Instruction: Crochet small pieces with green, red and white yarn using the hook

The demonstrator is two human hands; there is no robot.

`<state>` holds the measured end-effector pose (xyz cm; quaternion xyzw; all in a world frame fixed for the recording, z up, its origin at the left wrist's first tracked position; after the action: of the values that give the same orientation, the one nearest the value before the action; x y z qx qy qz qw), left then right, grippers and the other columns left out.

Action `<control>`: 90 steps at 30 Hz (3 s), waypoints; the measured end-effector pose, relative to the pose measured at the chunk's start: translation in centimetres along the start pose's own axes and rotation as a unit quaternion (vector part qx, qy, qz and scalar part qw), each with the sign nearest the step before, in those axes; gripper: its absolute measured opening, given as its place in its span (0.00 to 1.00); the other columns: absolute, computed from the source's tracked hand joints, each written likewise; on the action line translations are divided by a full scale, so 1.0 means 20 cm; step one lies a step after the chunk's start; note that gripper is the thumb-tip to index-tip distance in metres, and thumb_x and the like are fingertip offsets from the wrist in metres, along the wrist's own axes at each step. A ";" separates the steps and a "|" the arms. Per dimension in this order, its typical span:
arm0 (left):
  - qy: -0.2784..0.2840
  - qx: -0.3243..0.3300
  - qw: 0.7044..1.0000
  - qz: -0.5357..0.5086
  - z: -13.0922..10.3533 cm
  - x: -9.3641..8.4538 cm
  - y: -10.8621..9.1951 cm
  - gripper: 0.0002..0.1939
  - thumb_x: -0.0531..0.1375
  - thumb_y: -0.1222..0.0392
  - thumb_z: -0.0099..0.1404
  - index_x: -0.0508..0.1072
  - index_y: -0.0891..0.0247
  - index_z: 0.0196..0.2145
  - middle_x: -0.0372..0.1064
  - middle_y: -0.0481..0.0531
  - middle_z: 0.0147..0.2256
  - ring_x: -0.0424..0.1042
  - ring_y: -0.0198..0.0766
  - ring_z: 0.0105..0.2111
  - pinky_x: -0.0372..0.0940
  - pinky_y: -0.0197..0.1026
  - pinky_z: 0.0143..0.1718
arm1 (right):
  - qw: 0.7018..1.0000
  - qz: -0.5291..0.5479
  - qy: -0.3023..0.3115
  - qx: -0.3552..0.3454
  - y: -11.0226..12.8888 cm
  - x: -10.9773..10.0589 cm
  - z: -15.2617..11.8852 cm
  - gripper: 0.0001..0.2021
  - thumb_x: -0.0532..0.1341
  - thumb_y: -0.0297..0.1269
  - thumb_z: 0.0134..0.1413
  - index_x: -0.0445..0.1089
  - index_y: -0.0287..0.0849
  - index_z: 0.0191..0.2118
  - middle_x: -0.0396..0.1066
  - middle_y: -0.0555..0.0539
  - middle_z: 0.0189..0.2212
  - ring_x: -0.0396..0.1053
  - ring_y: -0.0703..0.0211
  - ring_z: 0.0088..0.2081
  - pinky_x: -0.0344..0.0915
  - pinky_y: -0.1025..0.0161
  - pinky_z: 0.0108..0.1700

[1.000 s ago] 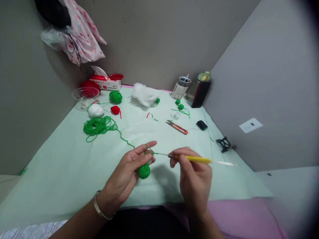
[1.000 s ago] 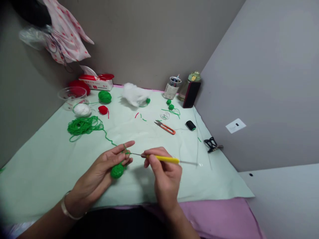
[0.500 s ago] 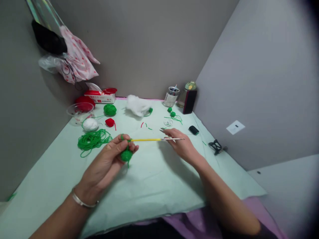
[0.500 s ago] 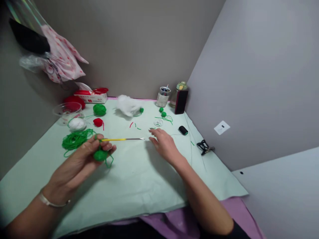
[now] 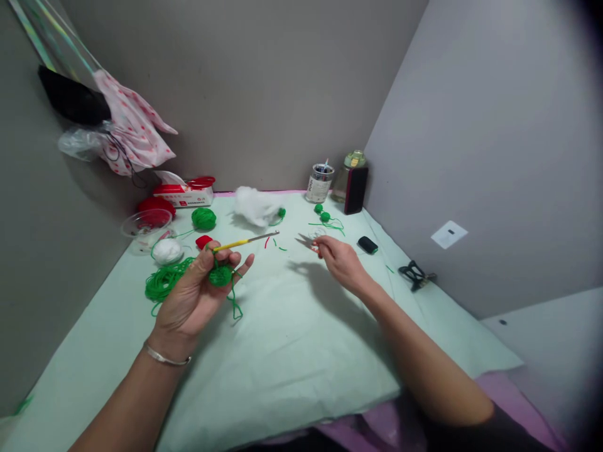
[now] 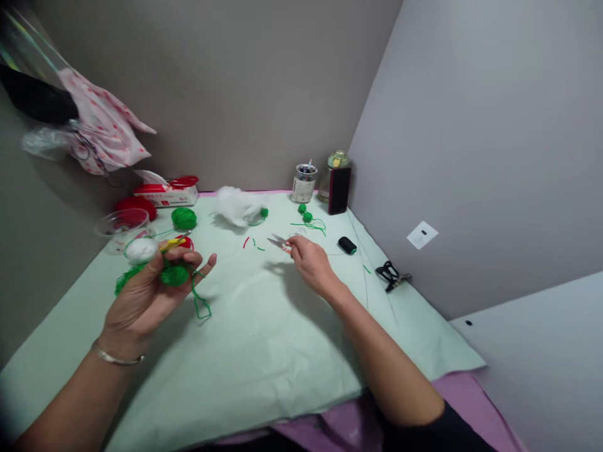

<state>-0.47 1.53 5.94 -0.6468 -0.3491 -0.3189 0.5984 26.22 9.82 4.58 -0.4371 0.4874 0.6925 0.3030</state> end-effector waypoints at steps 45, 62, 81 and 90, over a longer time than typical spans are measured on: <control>-0.012 -0.137 0.965 0.222 0.03 -0.14 0.34 0.16 0.78 0.59 0.52 0.76 0.65 0.33 0.70 0.44 0.25 0.72 0.30 0.26 0.73 0.33 0.35 | 0.911 0.034 -0.168 -0.374 0.21 0.15 -0.06 0.16 0.55 0.29 0.69 0.74 0.42 0.56 0.79 0.39 0.48 0.73 0.50 0.50 0.67 0.51 0.55; -0.011 -0.001 0.894 0.447 0.01 -0.12 0.30 0.08 0.69 0.58 0.62 0.83 0.59 0.40 0.78 0.50 0.35 0.72 0.38 0.35 0.65 0.37 0.40 | 0.877 0.414 0.237 -0.060 0.25 0.18 -0.11 0.18 0.57 0.50 0.69 0.75 0.40 0.43 0.68 0.52 0.26 0.59 0.65 0.27 0.58 0.65 0.31; 0.026 -0.019 0.901 0.433 0.05 -0.14 0.28 0.03 0.66 0.62 0.59 0.78 0.63 0.28 0.68 0.46 0.25 0.64 0.34 0.23 0.60 0.36 0.27 | 0.811 0.530 0.246 0.041 0.22 0.21 -0.07 0.17 0.69 0.51 0.51 0.74 0.39 0.30 0.49 0.60 0.16 0.41 0.69 0.21 0.37 0.64 0.24; 0.016 -0.096 0.968 0.230 0.05 -0.14 0.25 0.12 0.63 0.54 0.70 0.80 0.65 0.42 0.77 0.60 0.47 0.79 0.41 0.40 0.76 0.43 0.44 | 0.802 0.564 0.184 0.071 0.17 0.20 -0.05 0.18 0.69 0.52 0.53 0.73 0.40 0.33 0.49 0.61 0.15 0.41 0.70 0.19 0.37 0.64 0.24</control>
<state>2.15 2.04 0.76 -0.7588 -0.1488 -0.2153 0.5965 21.81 7.75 2.20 -0.1816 0.7423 0.6111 -0.2064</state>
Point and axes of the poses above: each hand's wrist, its own z-axis towards the middle knuckle, its own x-axis out of the palm, y = z × x, the point moved 2 cm from there along z, towards the middle knuckle
